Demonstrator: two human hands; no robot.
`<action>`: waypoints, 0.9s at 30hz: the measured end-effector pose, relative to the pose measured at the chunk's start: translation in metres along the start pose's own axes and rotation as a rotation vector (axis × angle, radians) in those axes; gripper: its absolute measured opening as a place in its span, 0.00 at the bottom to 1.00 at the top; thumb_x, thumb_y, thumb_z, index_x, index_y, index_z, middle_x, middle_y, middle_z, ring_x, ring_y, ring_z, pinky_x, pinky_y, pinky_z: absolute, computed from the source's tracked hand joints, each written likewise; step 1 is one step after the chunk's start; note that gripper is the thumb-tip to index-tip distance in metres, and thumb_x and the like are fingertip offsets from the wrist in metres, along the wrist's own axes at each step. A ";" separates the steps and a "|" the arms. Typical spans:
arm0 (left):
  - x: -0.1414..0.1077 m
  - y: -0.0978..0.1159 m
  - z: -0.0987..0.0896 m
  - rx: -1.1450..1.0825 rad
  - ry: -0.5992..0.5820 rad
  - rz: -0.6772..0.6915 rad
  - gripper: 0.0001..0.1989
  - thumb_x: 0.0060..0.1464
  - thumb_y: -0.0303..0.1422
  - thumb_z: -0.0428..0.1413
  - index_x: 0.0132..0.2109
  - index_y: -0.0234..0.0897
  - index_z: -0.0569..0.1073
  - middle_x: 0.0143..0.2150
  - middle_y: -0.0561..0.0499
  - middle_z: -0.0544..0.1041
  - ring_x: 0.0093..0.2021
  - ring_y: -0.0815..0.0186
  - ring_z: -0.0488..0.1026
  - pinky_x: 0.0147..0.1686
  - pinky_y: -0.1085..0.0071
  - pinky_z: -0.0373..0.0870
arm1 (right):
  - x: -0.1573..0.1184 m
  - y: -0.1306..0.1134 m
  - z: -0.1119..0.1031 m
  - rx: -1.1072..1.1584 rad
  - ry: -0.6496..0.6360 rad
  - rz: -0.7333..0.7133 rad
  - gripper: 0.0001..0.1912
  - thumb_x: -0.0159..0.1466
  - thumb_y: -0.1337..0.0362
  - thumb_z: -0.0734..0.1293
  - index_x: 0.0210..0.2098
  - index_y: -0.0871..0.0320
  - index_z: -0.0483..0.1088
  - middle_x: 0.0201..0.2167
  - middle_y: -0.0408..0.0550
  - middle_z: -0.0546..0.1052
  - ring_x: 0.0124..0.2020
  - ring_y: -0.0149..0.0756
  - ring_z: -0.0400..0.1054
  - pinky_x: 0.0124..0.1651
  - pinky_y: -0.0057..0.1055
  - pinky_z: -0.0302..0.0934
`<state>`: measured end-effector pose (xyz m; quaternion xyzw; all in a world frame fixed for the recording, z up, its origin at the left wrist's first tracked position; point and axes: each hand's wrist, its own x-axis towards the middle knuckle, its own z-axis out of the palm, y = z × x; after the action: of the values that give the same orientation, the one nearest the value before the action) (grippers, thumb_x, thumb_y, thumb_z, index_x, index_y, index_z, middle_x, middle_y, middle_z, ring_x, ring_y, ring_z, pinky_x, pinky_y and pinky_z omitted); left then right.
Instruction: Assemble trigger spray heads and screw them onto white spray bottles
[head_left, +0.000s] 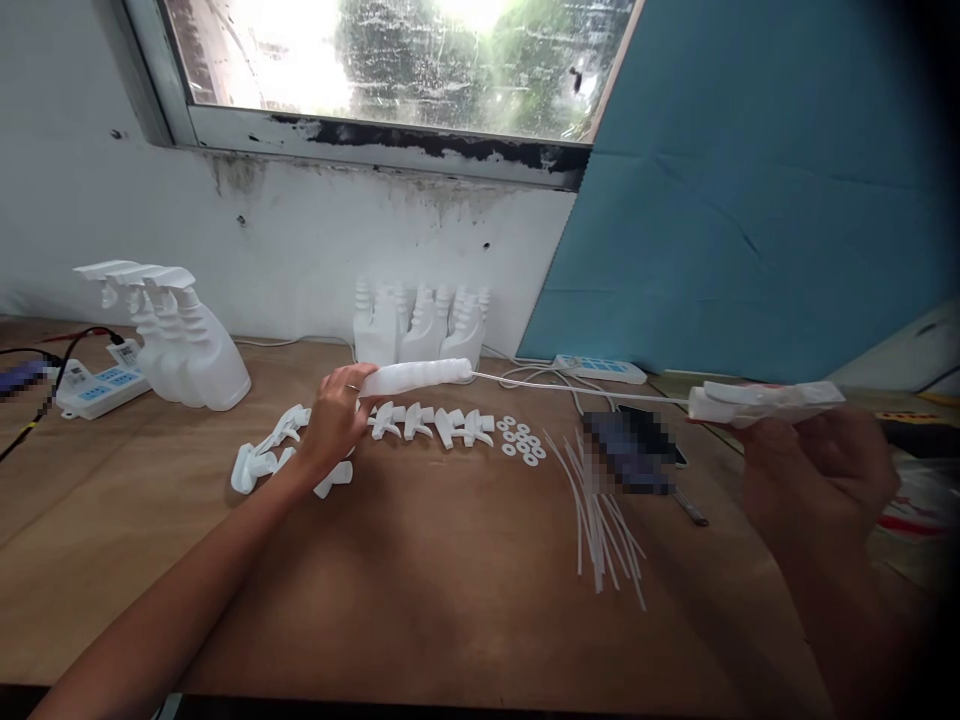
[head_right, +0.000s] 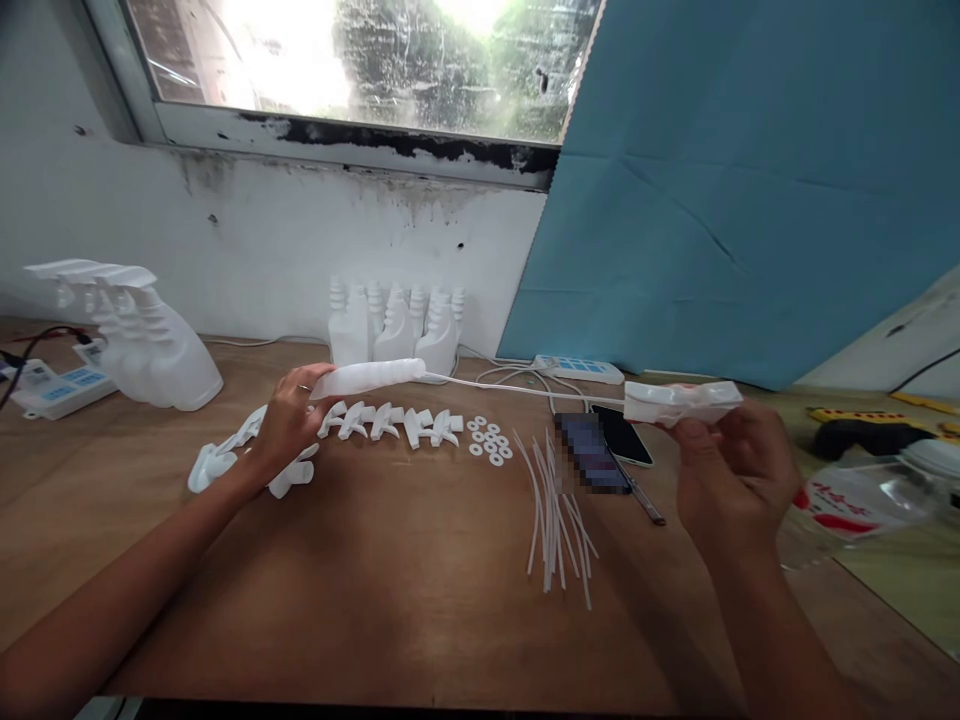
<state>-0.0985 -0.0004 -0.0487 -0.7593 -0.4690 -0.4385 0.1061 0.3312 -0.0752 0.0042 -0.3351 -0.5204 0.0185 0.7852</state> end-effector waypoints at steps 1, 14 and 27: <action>0.000 0.002 0.000 -0.024 0.000 0.001 0.16 0.59 0.32 0.54 0.54 0.39 0.67 0.51 0.44 0.74 0.52 0.54 0.69 0.52 0.58 0.64 | -0.001 -0.003 0.003 -0.005 -0.006 0.003 0.18 0.43 0.59 0.78 0.33 0.53 0.76 0.30 0.48 0.75 0.32 0.41 0.71 0.41 0.47 0.66; -0.040 0.070 0.031 -0.749 -0.333 -0.315 0.20 0.53 0.39 0.61 0.52 0.40 0.70 0.52 0.47 0.74 0.51 0.59 0.72 0.52 0.62 0.69 | 0.005 -0.041 0.110 0.064 -0.810 0.290 0.11 0.61 0.60 0.69 0.43 0.56 0.74 0.27 0.42 0.70 0.25 0.26 0.60 0.25 0.25 0.57; -0.053 0.070 0.044 -0.972 -0.446 -0.343 0.23 0.53 0.38 0.61 0.54 0.37 0.66 0.54 0.44 0.71 0.49 0.58 0.72 0.52 0.59 0.72 | -0.013 -0.039 0.161 0.230 -0.973 0.250 0.09 0.62 0.59 0.68 0.37 0.58 0.72 0.31 0.44 0.70 0.31 0.29 0.62 0.30 0.26 0.57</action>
<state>-0.0268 -0.0462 -0.0980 -0.7082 -0.3408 -0.4440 -0.4305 0.1799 -0.0285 0.0526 -0.2589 -0.7760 0.3230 0.4759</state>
